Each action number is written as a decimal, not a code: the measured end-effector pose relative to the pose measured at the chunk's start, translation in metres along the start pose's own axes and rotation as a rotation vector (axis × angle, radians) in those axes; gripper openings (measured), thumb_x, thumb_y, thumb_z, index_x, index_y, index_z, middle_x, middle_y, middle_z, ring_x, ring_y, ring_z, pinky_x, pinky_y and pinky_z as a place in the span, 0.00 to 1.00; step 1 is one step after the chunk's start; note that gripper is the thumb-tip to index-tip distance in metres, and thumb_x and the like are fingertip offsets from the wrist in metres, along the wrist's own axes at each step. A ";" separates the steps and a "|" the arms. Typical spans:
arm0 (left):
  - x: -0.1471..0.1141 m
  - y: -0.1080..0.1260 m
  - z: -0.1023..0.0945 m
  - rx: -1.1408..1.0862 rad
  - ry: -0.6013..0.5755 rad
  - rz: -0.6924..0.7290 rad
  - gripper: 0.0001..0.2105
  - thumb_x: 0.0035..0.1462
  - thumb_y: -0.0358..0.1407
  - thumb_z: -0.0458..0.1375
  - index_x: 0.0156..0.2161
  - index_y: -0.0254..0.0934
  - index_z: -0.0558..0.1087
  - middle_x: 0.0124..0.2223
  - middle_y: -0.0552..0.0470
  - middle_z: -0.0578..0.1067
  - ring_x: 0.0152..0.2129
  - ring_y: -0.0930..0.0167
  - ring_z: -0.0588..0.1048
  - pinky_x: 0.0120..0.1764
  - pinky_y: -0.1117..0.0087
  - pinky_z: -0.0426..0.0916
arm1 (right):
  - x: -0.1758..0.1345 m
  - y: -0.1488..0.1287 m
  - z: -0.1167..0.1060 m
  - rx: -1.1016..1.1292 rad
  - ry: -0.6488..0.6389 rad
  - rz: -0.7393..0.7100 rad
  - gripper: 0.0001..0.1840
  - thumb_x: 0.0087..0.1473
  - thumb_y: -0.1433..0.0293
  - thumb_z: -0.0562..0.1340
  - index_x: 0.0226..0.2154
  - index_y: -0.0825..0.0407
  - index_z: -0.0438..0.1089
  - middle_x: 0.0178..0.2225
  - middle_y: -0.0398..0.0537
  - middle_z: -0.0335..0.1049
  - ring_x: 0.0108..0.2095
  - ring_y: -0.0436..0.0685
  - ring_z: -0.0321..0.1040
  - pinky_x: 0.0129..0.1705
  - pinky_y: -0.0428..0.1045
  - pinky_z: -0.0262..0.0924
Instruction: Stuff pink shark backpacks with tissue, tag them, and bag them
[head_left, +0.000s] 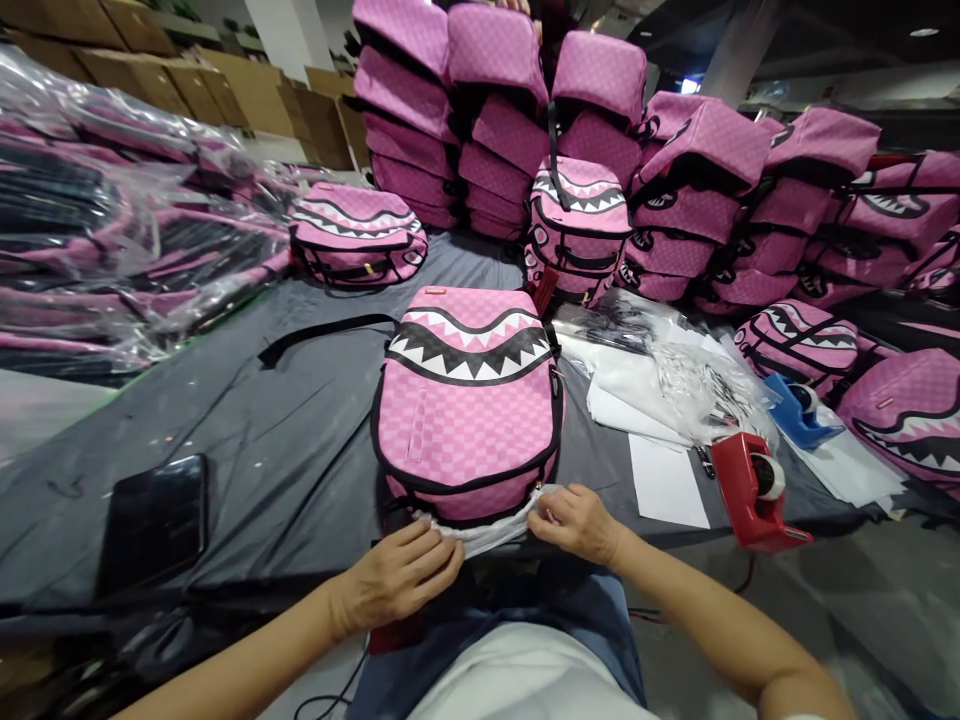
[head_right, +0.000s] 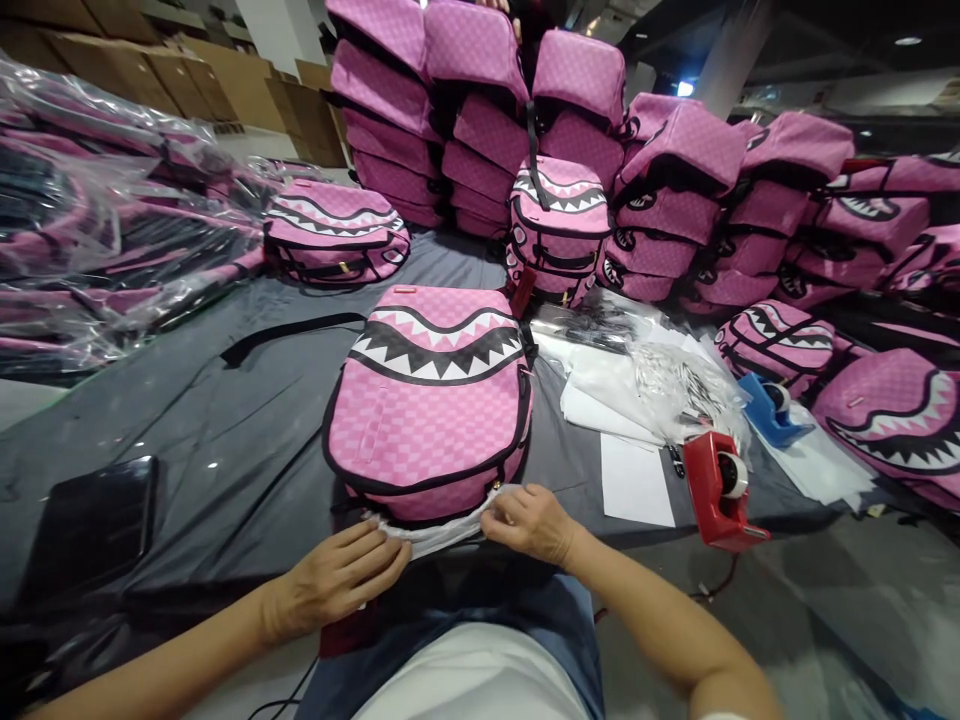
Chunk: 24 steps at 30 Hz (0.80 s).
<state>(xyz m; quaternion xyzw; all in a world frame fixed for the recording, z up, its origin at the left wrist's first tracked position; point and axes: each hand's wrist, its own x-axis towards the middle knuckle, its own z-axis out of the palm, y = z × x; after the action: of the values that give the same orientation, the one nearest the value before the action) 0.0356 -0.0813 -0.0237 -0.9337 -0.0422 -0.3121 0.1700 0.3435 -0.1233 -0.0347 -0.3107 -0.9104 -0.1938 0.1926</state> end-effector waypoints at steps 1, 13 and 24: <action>-0.006 0.003 0.002 0.013 -0.005 -0.003 0.15 0.66 0.21 0.47 0.45 0.34 0.75 0.37 0.50 0.81 0.35 0.71 0.78 0.47 0.66 0.72 | -0.011 -0.007 0.008 0.034 0.030 0.092 0.11 0.63 0.78 0.56 0.42 0.49 0.72 0.33 0.46 0.71 0.30 0.50 0.65 0.31 0.47 0.52; 0.019 0.022 0.012 -0.184 -0.046 -0.266 0.19 0.67 0.25 0.47 0.60 0.31 0.68 0.52 0.39 0.79 0.52 0.63 0.76 0.56 0.59 0.72 | -0.001 -0.043 0.019 1.159 0.349 1.299 0.19 0.53 0.54 0.66 0.34 0.51 0.67 0.30 0.41 0.68 0.28 0.49 0.63 0.29 0.44 0.58; 0.063 -0.003 0.037 -0.973 -0.680 -0.930 0.22 0.66 0.51 0.44 0.26 0.39 0.62 0.23 0.57 0.60 0.21 0.73 0.61 0.25 0.72 0.51 | 0.040 -0.045 0.038 1.465 0.649 1.618 0.25 0.45 0.46 0.66 0.29 0.48 0.62 0.21 0.35 0.55 0.22 0.48 0.53 0.24 0.44 0.52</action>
<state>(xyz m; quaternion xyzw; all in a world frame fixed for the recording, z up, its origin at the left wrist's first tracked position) 0.1063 -0.0678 -0.0132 -0.8344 -0.3397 -0.0296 -0.4331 0.2769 -0.1185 -0.0584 -0.5549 -0.2440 0.4946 0.6228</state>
